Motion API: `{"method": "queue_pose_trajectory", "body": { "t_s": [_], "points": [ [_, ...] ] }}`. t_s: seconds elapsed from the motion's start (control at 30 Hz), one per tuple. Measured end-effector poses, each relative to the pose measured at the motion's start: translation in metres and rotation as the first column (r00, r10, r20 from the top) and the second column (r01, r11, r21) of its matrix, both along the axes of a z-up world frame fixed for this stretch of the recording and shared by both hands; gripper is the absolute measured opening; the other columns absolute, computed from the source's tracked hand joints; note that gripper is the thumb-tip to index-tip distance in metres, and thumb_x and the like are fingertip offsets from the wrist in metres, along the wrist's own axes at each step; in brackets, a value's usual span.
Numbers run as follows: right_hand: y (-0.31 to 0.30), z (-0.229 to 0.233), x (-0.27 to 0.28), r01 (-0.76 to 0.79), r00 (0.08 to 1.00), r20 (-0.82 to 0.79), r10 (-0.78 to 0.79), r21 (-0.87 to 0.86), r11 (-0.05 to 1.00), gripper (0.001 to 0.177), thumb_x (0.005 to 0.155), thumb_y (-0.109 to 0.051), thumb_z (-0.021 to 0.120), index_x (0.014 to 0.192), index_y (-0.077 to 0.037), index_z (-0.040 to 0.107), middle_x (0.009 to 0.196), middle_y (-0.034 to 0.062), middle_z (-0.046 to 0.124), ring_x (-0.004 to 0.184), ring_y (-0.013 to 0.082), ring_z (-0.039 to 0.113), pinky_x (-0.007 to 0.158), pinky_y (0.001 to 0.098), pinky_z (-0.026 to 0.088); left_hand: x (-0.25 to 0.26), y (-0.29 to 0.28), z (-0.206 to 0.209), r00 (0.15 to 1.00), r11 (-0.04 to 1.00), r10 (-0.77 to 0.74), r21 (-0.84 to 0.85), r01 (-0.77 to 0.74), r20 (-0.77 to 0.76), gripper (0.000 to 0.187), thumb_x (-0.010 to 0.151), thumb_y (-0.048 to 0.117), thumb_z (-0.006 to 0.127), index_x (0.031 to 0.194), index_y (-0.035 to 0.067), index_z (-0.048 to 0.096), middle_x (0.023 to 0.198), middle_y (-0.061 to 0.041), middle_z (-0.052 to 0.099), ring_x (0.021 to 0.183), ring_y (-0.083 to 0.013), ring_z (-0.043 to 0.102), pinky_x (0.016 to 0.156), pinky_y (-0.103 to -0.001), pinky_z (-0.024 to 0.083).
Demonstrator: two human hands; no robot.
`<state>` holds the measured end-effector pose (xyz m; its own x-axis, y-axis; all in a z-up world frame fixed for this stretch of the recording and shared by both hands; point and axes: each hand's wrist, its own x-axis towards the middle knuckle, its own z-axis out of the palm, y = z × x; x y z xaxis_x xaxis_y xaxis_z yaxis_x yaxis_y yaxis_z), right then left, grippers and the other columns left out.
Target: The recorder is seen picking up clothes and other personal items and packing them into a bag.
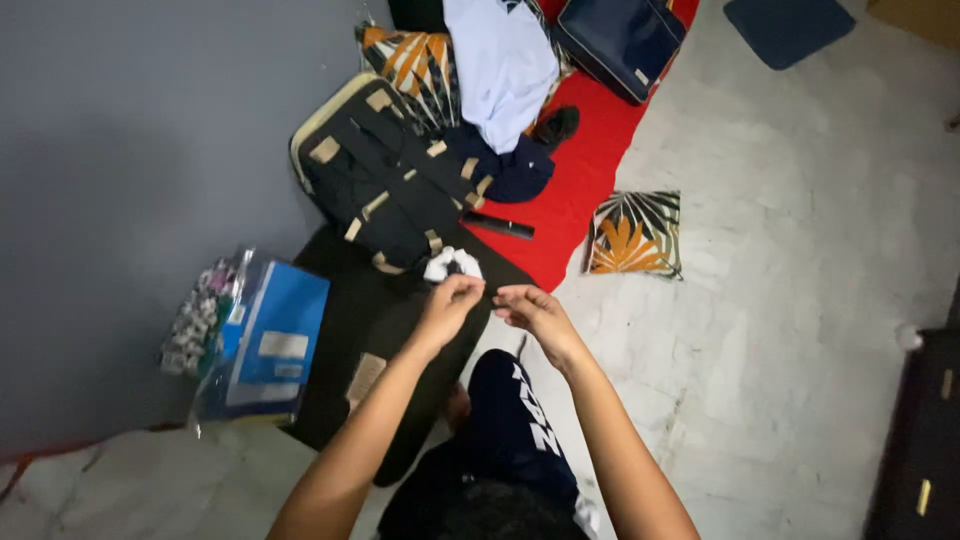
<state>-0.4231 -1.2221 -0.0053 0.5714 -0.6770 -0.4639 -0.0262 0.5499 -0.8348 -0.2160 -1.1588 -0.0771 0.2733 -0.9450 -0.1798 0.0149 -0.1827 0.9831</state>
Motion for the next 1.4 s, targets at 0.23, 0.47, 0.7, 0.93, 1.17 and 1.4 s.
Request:
{"method": "queue_pose_trajectory", "body": {
  "t_s": [0.23, 0.47, 0.7, 0.93, 1.17, 1.4],
  "points": [
    [-0.134, -0.068, 0.054, -0.045, 0.999, -0.028, 0.046, 0.003, 0.999, 0.027, 0.101, -0.018, 0.059, 0.124, -0.007, 0.068, 0.116, 0.0042, 0.074, 0.101, 0.0141, 0.069, 0.088, 0.0290, 0.053, 0.031, -0.087, -0.041, 0.996, 0.994, 0.069, -0.078, -0.073, -0.053, 0.020, 0.097, 0.015, 0.067, 0.113, 0.003, 0.071, 0.107, -0.004, 0.074, 0.101, -0.0117, 0.069, 0.091, -0.027, 0.054],
    [-0.332, -0.273, 0.157, -0.030, 0.997, 0.058, 0.049, -0.296, 0.955, 0.032, 0.089, -0.008, 0.066, 0.121, -0.005, 0.067, 0.110, 0.0072, 0.073, 0.101, 0.0217, 0.068, 0.088, 0.0344, 0.056, 0.069, -0.225, -0.096, 0.981, 0.981, 0.192, -0.014, -0.191, 0.015, 0.020, 0.099, 0.016, 0.068, 0.112, 0.002, 0.073, 0.100, -0.007, 0.075, 0.090, -0.0134, 0.068, 0.082, -0.028, 0.056],
    [-0.451, -0.290, 0.257, -0.499, 0.760, -0.648, 0.040, -0.544, 0.674, 0.063, 0.070, -0.043, 0.086, 0.125, -0.016, 0.073, 0.129, 0.0316, 0.062, 0.123, 0.0422, 0.059, 0.109, 0.0462, 0.047, 0.069, -0.264, -0.170, 0.942, 0.938, 0.306, -0.125, -0.323, -0.140, 0.023, 0.098, 0.017, 0.065, 0.116, 0.002, 0.064, 0.121, -0.004, 0.071, 0.107, -0.0122, 0.067, 0.095, -0.028, 0.052],
    [-0.499, -0.378, 0.272, -0.798, 0.449, -0.887, 0.112, -0.341, 0.496, 0.085, 0.066, -0.045, 0.090, 0.143, -0.023, 0.060, 0.162, 0.0327, 0.020, 0.144, 0.0595, 0.019, 0.106, 0.0664, 0.031, 0.065, -0.231, -0.177, 0.873, 0.862, 0.449, 0.348, -0.368, -0.189, 0.024, 0.104, 0.020, 0.064, 0.120, 0.004, 0.071, 0.100, -0.007, 0.065, 0.090, -0.0155, 0.057, 0.081, -0.031, 0.047],
    [-0.401, -0.371, 0.213, -0.206, 0.961, 0.082, 0.263, -0.419, 0.884, 0.039, 0.091, -0.007, 0.061, 0.128, -0.001, 0.071, 0.116, 0.0170, 0.075, 0.103, 0.0249, 0.070, 0.092, 0.0364, 0.055, 0.098, -0.204, -0.157, 0.761, 0.752, 0.619, 0.425, -0.504, -0.192, 0.045, 0.097, 0.037, 0.059, 0.126, 0.003, 0.067, 0.113, -0.004, 0.071, 0.102, -0.0177, 0.065, 0.090, -0.034, 0.050],
    [-0.391, -0.234, 0.246, -0.418, 0.908, -0.341, 0.243, -0.713, 0.563, 0.043, 0.085, -0.024, 0.080, 0.123, -0.007, 0.073, 0.116, 0.0228, 0.071, 0.106, 0.0332, 0.066, 0.094, 0.0442, 0.053, 0.102, -0.176, -0.178, 0.705, 0.670, 0.674, 0.585, -0.457, -0.221, 0.055, 0.101, 0.050, 0.056, 0.134, 0.006, 0.055, 0.127, -0.012, 0.062, 0.109, -0.0237, 0.058, 0.099, -0.048, 0.042]
  ]
}}
